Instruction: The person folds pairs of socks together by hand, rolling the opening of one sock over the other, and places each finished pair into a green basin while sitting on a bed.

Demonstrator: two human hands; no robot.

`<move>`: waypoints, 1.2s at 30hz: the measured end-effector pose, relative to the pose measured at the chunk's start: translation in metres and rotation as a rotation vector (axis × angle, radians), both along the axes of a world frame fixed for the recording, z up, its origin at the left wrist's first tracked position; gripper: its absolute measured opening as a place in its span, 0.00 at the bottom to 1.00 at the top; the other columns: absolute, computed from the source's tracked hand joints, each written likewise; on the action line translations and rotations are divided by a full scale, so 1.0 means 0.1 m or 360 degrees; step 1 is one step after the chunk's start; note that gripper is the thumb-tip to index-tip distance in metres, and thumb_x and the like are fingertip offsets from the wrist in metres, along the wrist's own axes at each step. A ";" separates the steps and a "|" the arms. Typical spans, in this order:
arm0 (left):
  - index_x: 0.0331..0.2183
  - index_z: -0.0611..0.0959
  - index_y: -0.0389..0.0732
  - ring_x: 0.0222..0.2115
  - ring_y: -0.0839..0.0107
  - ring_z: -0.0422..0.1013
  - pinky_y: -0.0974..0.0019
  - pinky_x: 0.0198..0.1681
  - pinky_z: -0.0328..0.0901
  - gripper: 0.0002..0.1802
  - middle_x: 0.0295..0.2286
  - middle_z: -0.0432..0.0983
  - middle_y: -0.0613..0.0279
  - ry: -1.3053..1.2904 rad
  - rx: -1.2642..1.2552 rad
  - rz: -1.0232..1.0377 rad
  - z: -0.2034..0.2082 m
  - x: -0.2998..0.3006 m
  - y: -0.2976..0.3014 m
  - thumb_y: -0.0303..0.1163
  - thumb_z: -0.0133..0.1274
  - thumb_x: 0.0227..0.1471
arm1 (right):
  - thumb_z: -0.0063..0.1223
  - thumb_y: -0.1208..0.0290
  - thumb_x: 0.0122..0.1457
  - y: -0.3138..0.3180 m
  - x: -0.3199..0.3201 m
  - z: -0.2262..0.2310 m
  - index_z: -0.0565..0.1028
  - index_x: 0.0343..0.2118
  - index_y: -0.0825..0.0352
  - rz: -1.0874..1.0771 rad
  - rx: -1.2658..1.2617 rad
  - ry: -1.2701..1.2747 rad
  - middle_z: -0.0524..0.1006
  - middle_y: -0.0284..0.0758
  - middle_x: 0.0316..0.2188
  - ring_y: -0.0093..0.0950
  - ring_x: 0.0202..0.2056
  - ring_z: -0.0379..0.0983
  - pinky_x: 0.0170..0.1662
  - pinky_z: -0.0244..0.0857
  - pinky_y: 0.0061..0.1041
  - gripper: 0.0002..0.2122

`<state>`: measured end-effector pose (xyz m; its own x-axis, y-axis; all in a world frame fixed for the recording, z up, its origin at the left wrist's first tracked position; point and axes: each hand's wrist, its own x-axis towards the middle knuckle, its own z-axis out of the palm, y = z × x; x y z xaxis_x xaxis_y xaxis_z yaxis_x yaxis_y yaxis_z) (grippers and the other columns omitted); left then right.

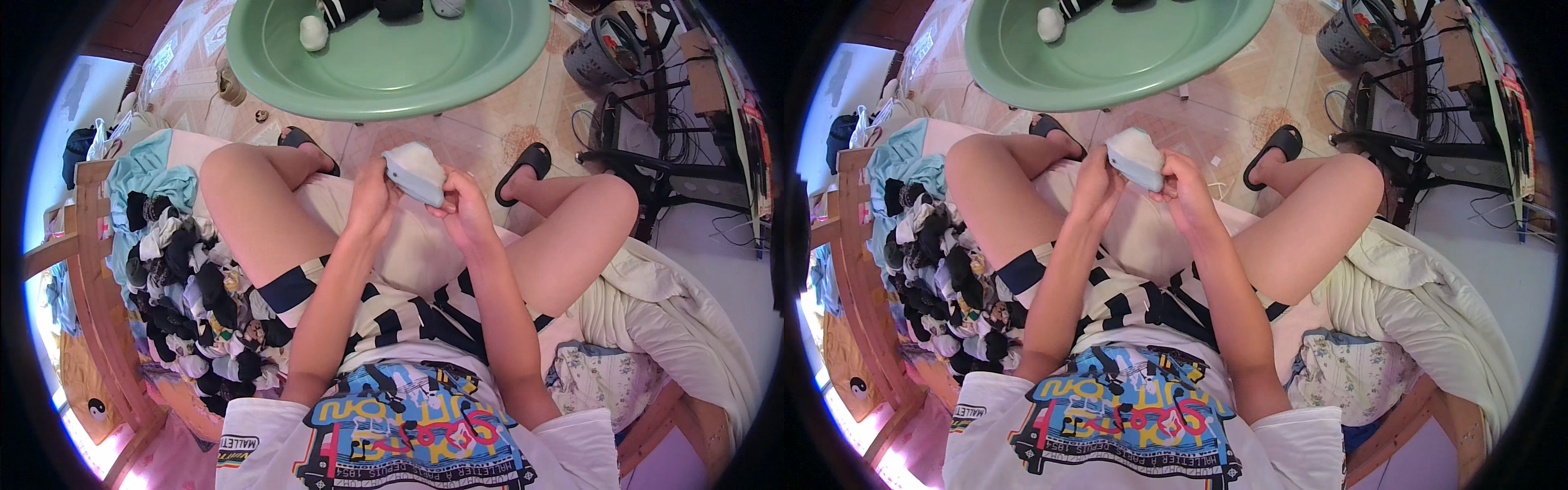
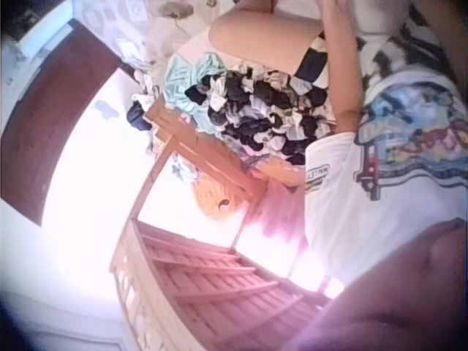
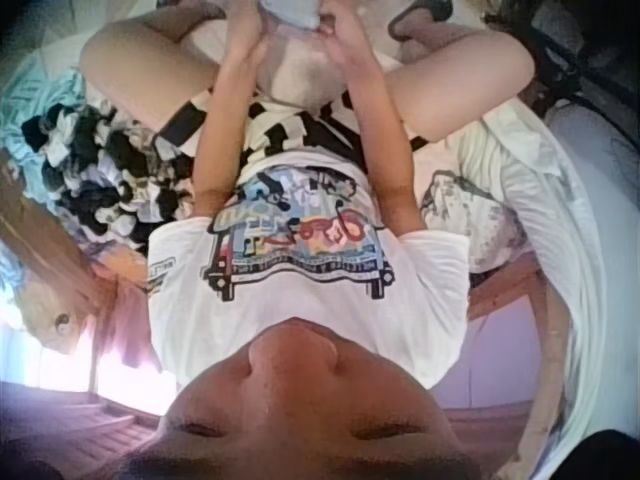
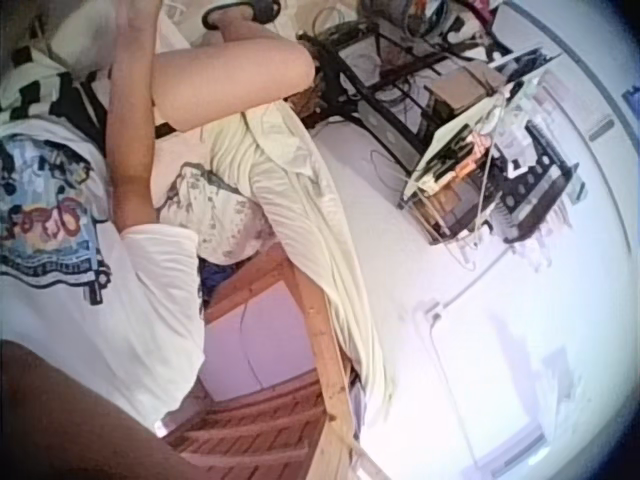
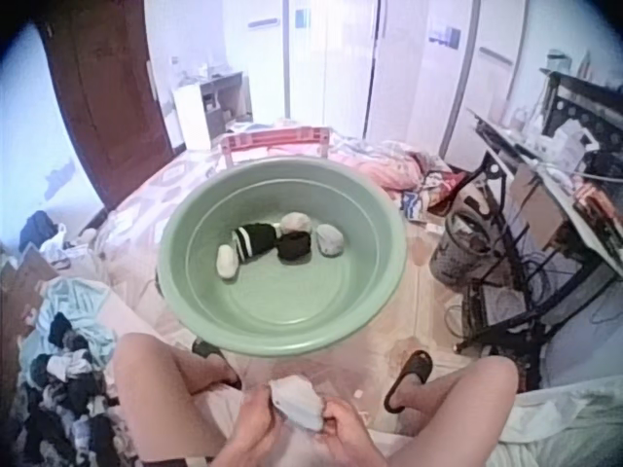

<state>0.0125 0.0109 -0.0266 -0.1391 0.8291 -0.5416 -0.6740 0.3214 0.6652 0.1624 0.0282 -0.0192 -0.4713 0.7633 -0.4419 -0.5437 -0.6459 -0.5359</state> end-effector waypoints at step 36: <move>0.59 0.61 0.48 0.41 0.59 0.74 0.64 0.32 0.71 0.28 0.47 0.72 0.54 -0.0978 0.0188 -0.1019 0.38 0.05 -0.25 0.40 0.41 0.57 | 0.37 0.80 0.55 0.07 0.42 0.10 0.71 0.22 0.72 -0.0069 0.1137 -0.0545 0.70 0.33 0.23 0.21 0.30 0.63 0.34 0.56 0.19 0.09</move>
